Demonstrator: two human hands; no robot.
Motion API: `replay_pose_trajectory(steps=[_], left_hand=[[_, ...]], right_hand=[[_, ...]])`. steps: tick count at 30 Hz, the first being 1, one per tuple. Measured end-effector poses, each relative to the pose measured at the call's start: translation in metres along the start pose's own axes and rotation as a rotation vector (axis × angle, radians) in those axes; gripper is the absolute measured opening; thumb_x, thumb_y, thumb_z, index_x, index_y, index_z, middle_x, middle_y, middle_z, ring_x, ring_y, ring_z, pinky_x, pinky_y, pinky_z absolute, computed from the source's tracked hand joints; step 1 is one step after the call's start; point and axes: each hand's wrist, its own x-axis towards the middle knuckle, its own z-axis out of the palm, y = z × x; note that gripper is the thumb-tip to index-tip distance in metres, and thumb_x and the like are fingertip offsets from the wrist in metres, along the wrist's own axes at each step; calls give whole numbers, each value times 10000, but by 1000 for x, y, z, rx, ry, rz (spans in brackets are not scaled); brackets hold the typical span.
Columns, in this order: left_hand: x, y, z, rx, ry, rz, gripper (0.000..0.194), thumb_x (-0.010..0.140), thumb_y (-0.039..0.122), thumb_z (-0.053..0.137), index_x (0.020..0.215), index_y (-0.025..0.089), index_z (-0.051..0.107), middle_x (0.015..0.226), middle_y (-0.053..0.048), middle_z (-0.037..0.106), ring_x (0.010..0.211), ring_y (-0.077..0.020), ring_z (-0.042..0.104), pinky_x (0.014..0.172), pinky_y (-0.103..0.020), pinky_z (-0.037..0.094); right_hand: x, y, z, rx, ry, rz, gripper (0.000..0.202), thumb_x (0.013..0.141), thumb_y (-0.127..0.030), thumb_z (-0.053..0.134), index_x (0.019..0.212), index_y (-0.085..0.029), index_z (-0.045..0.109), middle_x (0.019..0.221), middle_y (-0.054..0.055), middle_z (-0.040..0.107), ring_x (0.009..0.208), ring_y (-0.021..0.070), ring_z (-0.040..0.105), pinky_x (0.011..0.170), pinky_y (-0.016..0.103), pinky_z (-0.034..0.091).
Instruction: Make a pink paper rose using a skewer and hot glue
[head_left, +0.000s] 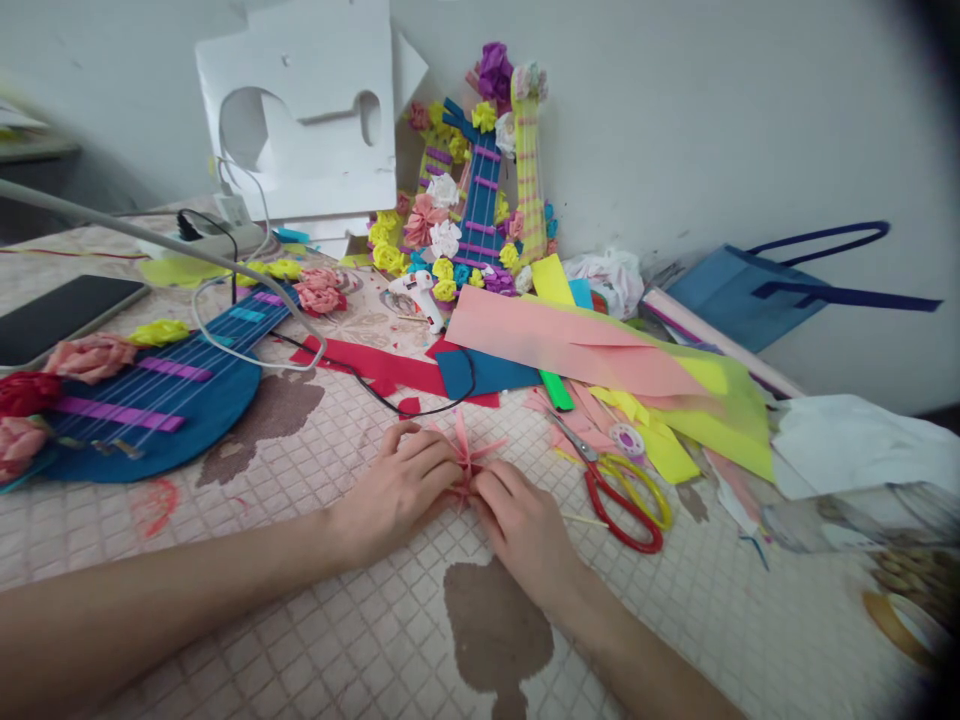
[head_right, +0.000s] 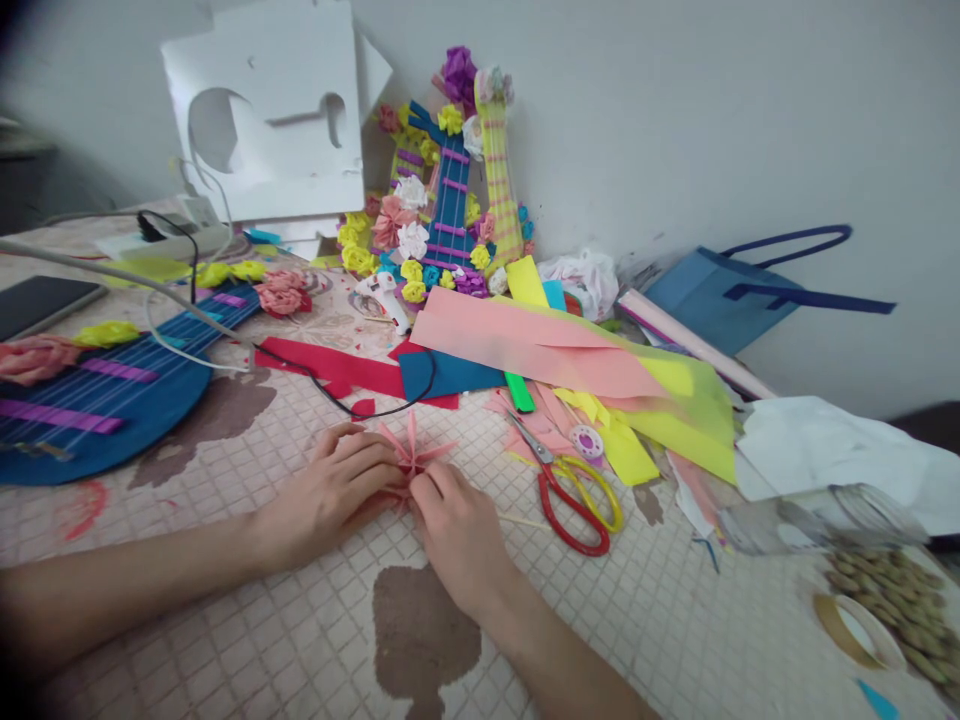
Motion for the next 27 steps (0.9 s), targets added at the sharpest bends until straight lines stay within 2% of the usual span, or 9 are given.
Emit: replay_pose_trajectory(steps=[9,15,27], left_hand=[[1,0,-1,19,11,3,205,957,228,429,856,177,601,931,-31,644,959,-193,532,970,-427,253],[1,1,-1,14,29,11,133,937,211,470,900,195,597,980,-22,645,1006,-197,522,967,-419,254],[2,2,1,57,23,11,165,951,238,452,896,188,600,968,-27,642,1018,-201,520,986,-436,250]], right_hand=[[0,2,-2,104,-1,41,104,889,-141,466,817,-197,516,837,32,566,760,165,569,620,267,470],[0,2,-2,37,-10,32,131,901,-152,452,799,-194,522,819,34,560,711,160,555,605,272,461],[1,4,-3,1,17,-15,178,908,-122,427,785,-195,534,784,33,560,717,172,556,594,279,454]])
